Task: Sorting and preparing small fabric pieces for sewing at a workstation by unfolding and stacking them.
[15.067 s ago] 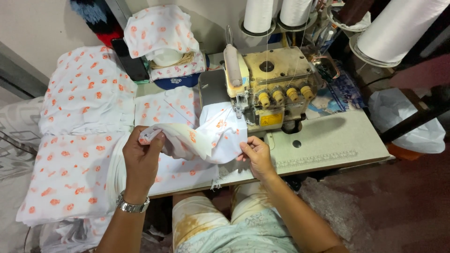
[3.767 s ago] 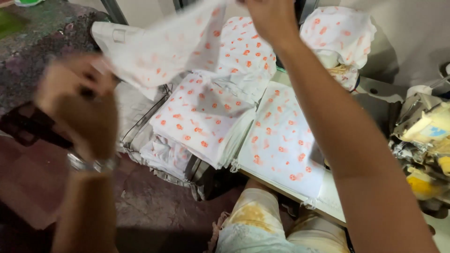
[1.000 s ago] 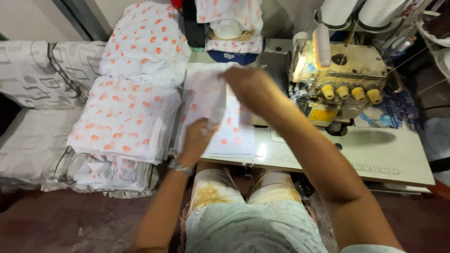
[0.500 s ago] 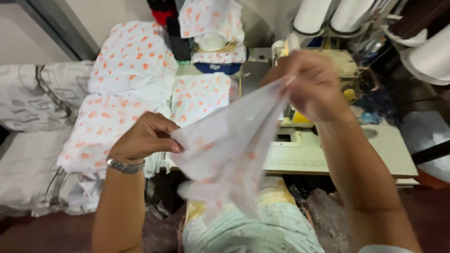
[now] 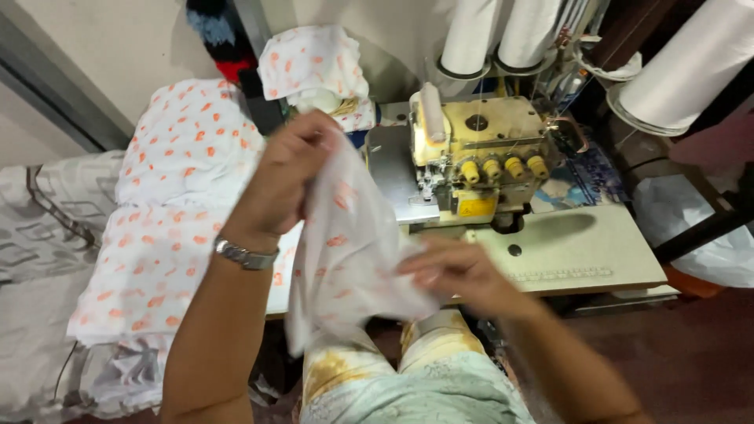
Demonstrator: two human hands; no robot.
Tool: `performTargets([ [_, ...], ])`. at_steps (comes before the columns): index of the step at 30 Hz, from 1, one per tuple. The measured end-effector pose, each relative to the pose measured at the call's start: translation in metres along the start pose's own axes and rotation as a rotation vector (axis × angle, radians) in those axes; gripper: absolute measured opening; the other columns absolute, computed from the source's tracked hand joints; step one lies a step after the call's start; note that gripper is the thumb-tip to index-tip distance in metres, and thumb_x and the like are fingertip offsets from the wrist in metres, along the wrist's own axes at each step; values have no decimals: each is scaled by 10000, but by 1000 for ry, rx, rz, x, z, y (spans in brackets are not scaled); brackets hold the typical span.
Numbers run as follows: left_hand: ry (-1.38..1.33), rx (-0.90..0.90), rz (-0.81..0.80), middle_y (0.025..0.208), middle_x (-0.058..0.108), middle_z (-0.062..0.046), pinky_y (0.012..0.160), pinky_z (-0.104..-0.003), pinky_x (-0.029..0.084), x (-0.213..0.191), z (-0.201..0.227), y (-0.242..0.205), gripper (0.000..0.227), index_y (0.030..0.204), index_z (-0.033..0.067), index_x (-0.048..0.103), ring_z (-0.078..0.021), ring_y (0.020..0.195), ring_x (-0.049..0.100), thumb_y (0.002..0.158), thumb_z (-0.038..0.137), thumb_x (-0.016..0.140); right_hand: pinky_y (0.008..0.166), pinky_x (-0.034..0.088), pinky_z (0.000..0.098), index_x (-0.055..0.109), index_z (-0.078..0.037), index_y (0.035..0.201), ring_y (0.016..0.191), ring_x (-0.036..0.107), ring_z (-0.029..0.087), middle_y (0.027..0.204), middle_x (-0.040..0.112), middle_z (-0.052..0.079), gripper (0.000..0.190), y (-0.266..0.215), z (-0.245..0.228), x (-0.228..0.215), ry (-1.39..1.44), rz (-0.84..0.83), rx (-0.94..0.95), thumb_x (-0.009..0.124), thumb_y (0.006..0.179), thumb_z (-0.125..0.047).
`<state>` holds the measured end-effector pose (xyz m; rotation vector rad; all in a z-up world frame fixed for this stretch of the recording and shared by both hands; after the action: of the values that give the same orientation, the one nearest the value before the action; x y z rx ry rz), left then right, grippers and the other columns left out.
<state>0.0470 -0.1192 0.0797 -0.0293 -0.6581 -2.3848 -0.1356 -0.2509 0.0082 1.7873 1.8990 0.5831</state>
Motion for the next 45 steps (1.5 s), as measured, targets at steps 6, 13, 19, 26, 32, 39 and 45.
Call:
performTargets([
  [6, 181, -197, -145, 672, 605, 12, 584, -170, 475, 24, -64, 2, 103, 886, 48, 629, -40, 593, 589, 924, 138, 662, 591, 428, 212, 782, -55, 1010, 598, 474, 71, 675, 556, 24, 244, -10, 63, 14, -135, 384, 45, 806, 768, -32],
  [13, 647, -145, -36, 779, 675, -60, 755, -298, 520, -26, -124, 9, 126, 943, 71, 679, -126, 771, 617, 831, 112, 720, 1041, 401, 351, 546, 17, 1360, 1192, 519, 203, 1269, 613, 180, 526, -29, 114, -26, -153, 602, 93, 661, 849, 59],
  [19, 810, -211, 56, 828, 707, 9, 846, -321, 510, -36, -193, 27, 151, 949, 198, 703, -152, 886, 661, 804, 197, 742, 1083, 397, 405, 488, 19, 1407, 1318, 483, 288, 1410, 539, 201, 598, -26, 117, -43, -290, 623, 120, 627, 833, 106],
  [26, 1398, 242, 134, 976, 586, 50, 869, -453, 412, 23, -167, -2, 178, 940, 293, 715, -236, 1025, 523, 788, 199, 707, 1107, 386, 410, 452, 56, 1413, 1336, 464, 315, 1415, 511, 222, 601, -33, 129, -65, -333, 671, 161, 598, 835, 133],
  [32, 1445, 433, 65, 1057, 643, -58, 783, -387, 429, 71, -161, -48, 214, 1021, 189, 708, -262, 991, 593, 850, 115, 602, 755, 539, 200, 497, -27, 1416, 792, 569, 43, 1376, 562, 114, 620, -50, 148, -78, -333, 698, 178, 664, 829, 88],
  [39, 1494, 340, 90, 1192, 669, -140, 838, -419, 426, 76, -147, -39, 352, 1164, 82, 676, -314, 1096, 599, 872, 272, 621, 577, 492, 161, 511, -31, 1401, 629, 518, 12, 1353, 588, 108, 597, -60, 154, -89, -345, 717, 191, 665, 834, 72],
  [45, 1447, 146, -106, 1366, 592, -158, 978, -493, 366, 57, -166, -4, 734, 1263, 28, 626, -357, 1264, 510, 782, 581, 667, 552, 482, 141, 428, -43, 1459, 631, 540, -20, 1440, 519, 89, 669, -49, 151, -87, -153, 771, 184, 644, 843, 101],
])
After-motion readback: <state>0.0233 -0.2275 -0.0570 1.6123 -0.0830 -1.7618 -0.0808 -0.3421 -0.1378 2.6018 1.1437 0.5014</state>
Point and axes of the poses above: each hand's wrist, its own y-axis towards the middle knuckle, its own x-axis out of the palm, z = x × y, the point moved 8 cm from there along y, towards the middle knuckle
